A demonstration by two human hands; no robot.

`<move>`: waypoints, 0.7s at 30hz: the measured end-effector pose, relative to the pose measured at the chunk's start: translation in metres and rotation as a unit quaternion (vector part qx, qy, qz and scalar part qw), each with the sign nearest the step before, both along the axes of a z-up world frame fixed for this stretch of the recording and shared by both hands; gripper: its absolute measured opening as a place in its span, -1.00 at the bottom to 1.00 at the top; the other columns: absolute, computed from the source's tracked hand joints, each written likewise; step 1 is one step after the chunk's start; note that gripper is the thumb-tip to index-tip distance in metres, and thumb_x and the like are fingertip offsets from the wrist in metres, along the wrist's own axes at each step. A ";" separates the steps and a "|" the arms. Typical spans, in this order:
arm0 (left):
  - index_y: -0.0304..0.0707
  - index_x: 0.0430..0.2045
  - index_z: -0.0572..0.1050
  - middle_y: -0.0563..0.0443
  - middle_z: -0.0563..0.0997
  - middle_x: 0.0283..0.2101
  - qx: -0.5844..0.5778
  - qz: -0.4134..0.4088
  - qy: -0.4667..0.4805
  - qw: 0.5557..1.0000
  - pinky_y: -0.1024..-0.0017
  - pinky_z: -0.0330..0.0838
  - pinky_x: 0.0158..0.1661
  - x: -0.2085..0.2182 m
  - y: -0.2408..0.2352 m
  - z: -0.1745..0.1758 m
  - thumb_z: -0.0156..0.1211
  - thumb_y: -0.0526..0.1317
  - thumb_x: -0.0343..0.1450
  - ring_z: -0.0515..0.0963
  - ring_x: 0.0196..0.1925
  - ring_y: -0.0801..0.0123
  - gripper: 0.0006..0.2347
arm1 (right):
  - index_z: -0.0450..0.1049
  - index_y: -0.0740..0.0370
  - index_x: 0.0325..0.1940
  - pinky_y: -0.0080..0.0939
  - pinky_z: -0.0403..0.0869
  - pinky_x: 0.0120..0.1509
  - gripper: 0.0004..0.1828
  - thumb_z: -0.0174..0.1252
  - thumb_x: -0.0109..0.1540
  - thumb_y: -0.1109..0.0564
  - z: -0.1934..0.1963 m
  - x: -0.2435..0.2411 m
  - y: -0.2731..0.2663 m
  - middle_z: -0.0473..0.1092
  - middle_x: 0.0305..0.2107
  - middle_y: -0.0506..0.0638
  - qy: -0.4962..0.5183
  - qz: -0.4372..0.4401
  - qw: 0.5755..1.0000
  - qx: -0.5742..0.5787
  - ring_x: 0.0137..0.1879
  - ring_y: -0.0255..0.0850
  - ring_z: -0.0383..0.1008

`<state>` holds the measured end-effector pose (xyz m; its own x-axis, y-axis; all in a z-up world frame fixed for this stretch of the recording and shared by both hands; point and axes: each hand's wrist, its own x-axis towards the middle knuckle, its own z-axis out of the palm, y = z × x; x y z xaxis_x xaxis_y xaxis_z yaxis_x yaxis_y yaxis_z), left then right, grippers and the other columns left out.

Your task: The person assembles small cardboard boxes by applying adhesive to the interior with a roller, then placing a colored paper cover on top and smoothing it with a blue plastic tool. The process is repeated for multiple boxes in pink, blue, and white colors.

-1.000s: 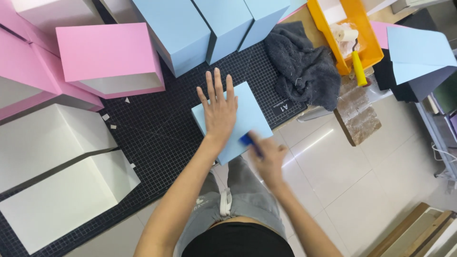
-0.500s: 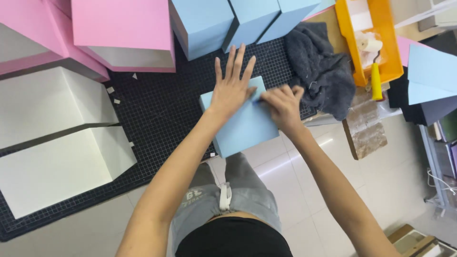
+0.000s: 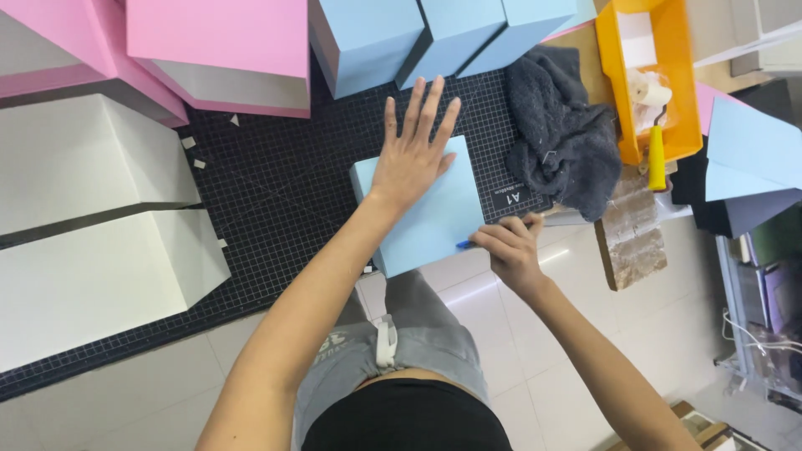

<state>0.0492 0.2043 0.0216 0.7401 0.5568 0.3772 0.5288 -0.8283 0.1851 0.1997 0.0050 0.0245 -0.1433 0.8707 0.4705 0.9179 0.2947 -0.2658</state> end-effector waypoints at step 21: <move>0.03 0.48 -0.17 -0.17 -0.20 0.53 -0.225 -0.025 -0.193 0.955 -0.34 -0.13 0.47 -0.006 0.015 -0.019 0.61 -0.25 0.31 -0.19 0.61 -0.16 -0.01 | 0.54 -0.01 -0.18 -0.07 -0.01 0.10 -0.67 -0.06 0.34 0.36 0.000 -0.066 0.038 0.51 -0.29 -0.19 -0.056 0.003 0.998 0.004 -0.25 -0.19 0.32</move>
